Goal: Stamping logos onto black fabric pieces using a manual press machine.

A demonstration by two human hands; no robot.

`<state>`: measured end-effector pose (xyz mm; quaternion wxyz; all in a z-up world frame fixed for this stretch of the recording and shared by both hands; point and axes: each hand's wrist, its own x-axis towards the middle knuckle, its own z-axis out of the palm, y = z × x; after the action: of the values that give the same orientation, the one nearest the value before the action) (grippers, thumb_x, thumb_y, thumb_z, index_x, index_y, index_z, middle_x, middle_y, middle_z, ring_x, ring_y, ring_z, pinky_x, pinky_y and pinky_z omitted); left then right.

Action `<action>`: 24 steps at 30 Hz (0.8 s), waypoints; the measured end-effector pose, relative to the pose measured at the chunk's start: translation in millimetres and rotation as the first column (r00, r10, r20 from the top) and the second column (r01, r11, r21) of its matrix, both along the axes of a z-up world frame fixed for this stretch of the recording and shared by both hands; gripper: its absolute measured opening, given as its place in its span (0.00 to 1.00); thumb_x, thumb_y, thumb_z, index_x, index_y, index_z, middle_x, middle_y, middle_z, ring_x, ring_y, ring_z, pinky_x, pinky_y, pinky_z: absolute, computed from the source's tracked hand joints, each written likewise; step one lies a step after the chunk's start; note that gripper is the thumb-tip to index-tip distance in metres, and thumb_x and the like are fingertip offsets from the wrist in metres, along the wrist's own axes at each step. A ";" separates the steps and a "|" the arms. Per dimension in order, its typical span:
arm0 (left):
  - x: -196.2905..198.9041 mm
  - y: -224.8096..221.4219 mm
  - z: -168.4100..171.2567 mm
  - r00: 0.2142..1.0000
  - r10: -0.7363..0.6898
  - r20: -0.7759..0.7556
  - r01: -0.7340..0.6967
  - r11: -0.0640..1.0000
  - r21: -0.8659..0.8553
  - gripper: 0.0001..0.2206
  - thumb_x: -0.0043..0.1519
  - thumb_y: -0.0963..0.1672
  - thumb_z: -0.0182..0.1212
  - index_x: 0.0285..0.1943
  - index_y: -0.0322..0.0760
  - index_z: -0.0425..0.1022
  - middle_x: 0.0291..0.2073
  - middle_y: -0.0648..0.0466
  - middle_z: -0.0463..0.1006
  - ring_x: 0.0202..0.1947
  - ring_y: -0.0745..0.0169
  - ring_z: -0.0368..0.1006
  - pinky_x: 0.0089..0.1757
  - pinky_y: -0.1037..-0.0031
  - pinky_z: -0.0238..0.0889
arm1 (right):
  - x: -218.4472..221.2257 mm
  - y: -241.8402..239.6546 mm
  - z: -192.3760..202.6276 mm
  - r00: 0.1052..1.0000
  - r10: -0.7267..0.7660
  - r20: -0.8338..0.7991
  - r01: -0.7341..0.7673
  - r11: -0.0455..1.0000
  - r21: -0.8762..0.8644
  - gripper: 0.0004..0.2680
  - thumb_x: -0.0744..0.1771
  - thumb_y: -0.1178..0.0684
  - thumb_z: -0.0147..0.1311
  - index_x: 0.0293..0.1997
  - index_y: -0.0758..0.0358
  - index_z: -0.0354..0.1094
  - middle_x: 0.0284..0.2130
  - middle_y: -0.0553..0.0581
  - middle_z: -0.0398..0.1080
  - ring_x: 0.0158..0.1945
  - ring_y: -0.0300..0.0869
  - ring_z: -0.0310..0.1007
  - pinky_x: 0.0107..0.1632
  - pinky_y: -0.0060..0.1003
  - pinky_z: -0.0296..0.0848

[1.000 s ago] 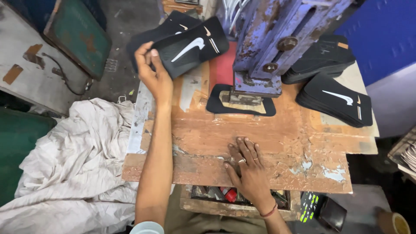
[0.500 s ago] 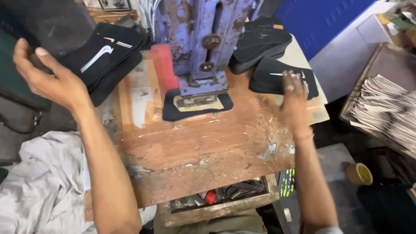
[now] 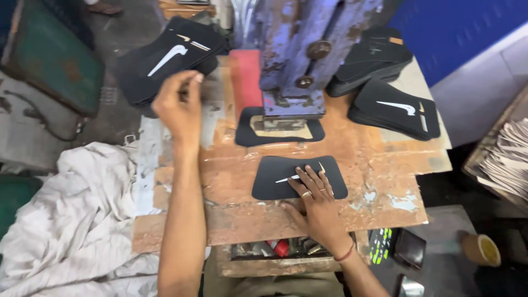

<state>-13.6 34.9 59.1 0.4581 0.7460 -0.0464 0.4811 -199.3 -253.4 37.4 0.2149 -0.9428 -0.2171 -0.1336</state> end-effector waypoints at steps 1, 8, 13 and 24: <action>0.3 0.7 -2.8 1.000 0.012 0.000 -0.012 1.000 0.002 0.03 0.65 0.39 0.70 0.42 0.31 0.81 0.33 0.50 0.82 0.29 0.64 0.76 0.33 0.74 0.67 | 3.0 3.8 -4.2 1.000 0.012 0.000 -0.012 1.000 0.002 0.19 0.63 0.44 0.62 0.55 0.67 0.70 0.61 0.67 0.65 0.69 0.59 0.58 0.70 0.60 0.50; 7.1 -2.4 -19.3 0.964 -0.123 -0.237 0.142 0.988 0.064 0.05 0.70 0.40 0.61 0.44 0.32 0.80 0.31 0.48 0.81 0.30 0.57 0.79 0.35 0.69 0.68 | 10.3 11.9 -14.0 0.999 0.010 0.044 -0.011 1.000 0.006 0.17 0.65 0.46 0.60 0.57 0.64 0.69 0.63 0.65 0.64 0.70 0.58 0.58 0.71 0.58 0.52; 7.2 -20.6 -34.5 0.892 -0.271 -0.362 0.331 0.936 0.117 0.07 0.64 0.41 0.62 0.48 0.36 0.81 0.35 0.50 0.83 0.33 0.53 0.81 0.37 0.67 0.71 | 9.0 12.1 -10.9 1.000 -0.002 0.013 0.002 1.000 -0.005 0.16 0.66 0.46 0.59 0.56 0.64 0.70 0.63 0.64 0.64 0.71 0.58 0.58 0.72 0.56 0.52; 10.0 -30.7 -43.7 0.678 -0.348 -0.647 0.496 0.867 0.054 0.13 0.50 0.41 0.72 0.43 0.34 0.81 0.32 0.52 0.82 0.34 0.53 0.79 0.38 0.65 0.69 | 2.0 19.0 -12.5 1.000 -0.024 0.009 0.025 0.994 -0.107 0.21 0.68 0.39 0.51 0.66 0.59 0.63 0.69 0.66 0.56 0.75 0.59 0.49 0.74 0.62 0.44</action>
<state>-3.6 4.2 15.4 0.4588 0.8766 -0.1200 0.0818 -197.3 -234.3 24.9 0.1616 -0.9550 -0.2130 -0.1281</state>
